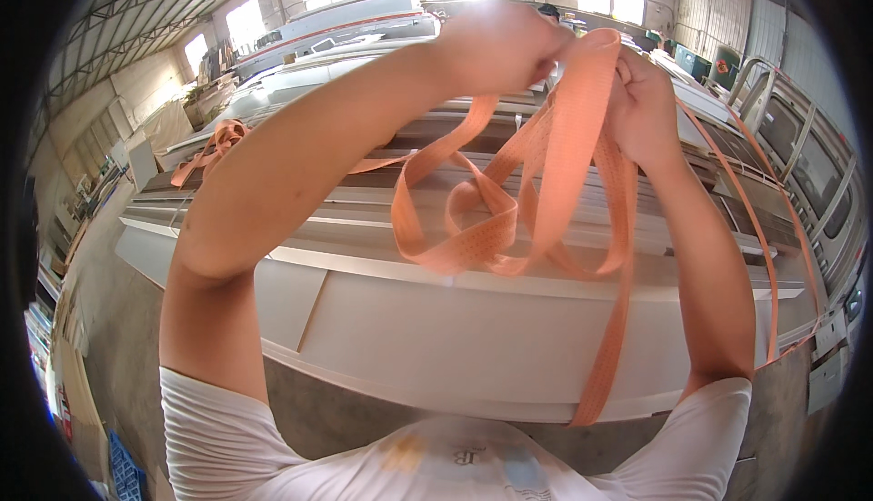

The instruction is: The person secures a stack of panels on a truck bed by threading and tightening an orange strap through a ratchet mechanism.

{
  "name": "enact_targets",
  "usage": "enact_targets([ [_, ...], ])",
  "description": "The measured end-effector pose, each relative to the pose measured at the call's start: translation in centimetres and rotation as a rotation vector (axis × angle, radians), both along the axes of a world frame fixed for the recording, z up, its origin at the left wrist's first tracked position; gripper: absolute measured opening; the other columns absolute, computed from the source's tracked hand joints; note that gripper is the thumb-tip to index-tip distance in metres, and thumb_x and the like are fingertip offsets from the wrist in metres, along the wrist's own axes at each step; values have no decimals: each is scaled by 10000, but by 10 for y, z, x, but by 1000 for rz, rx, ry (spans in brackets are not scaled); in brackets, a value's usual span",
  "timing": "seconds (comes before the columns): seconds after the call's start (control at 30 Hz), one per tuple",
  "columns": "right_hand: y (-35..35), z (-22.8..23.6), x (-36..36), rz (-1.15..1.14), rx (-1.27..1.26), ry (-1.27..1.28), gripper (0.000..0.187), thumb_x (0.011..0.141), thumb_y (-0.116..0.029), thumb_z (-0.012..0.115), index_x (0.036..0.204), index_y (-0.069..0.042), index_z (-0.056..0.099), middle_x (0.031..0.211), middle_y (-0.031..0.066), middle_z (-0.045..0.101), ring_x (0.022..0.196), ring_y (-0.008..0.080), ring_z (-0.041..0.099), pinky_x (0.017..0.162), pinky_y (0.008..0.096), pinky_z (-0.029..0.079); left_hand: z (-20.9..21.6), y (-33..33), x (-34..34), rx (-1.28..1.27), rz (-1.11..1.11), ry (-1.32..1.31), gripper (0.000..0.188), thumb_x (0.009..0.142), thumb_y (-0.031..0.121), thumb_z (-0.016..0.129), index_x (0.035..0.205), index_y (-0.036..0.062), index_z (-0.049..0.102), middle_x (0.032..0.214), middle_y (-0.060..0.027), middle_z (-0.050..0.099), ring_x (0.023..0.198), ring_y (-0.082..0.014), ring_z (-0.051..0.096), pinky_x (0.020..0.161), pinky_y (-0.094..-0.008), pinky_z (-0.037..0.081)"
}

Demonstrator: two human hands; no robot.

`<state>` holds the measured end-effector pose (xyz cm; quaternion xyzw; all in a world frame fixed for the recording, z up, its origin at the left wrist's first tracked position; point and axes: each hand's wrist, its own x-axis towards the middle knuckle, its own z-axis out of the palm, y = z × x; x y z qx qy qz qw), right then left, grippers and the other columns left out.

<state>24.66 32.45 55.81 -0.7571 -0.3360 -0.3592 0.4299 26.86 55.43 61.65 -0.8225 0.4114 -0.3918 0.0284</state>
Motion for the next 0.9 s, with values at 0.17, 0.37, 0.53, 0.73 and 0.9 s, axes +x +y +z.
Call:
enact_targets([
  [0.17, -40, -18, 16, -34, 443, 180, 250, 1077, -163, 534, 1131, 24, 691, 927, 8, 701, 807, 60, 602, 706, 242, 496, 20, 121, 46, 35, 294, -13, 274, 907, 211, 633, 1169, 204, 713, 979, -49, 741, 913, -302, 728, 784, -431, 584],
  [0.37, -122, -53, 30, -236, 426, 133, 263, 1080, -182, 521, 1066, 8, 704, 888, -2, 688, 783, 53, 591, 690, 239, 488, 75, 439, 18, -152, 874, -203, 284, 945, 315, 615, 1138, 118, 684, 1072, -143, 708, 993, -359, 687, 850, -466, 548],
  [0.53, -158, -69, 36, -338, 490, 215, 249, 1057, -193, 551, 1043, -1, 708, 885, 15, 699, 789, 93, 615, 713, 273, 508, 79, 514, -121, -543, 943, 81, 397, 1003, 355, 502, 1300, 160, 679, 1182, -172, 722, 1035, -377, 690, 862, -487, 562],
  [0.73, -94, -34, 22, -148, 312, 107, 265, 1020, -258, 636, 1122, -19, 685, 920, 17, 680, 812, 101, 621, 732, 276, 495, 65, 371, -70, -569, 322, 463, 410, 975, 293, 611, 1332, 96, 653, 1180, -141, 720, 1050, -280, 679, 905, -421, 541],
  [0.9, -22, 9, -7, 49, 311, 112, 354, 1012, -409, 678, 1121, -74, 645, 792, -34, 579, 627, 30, 510, 500, 200, 366, 28, 172, -13, -399, -437, 919, 459, 951, 241, 687, 1363, 49, 621, 1208, -129, 706, 1080, -229, 661, 964, -392, 516],
])
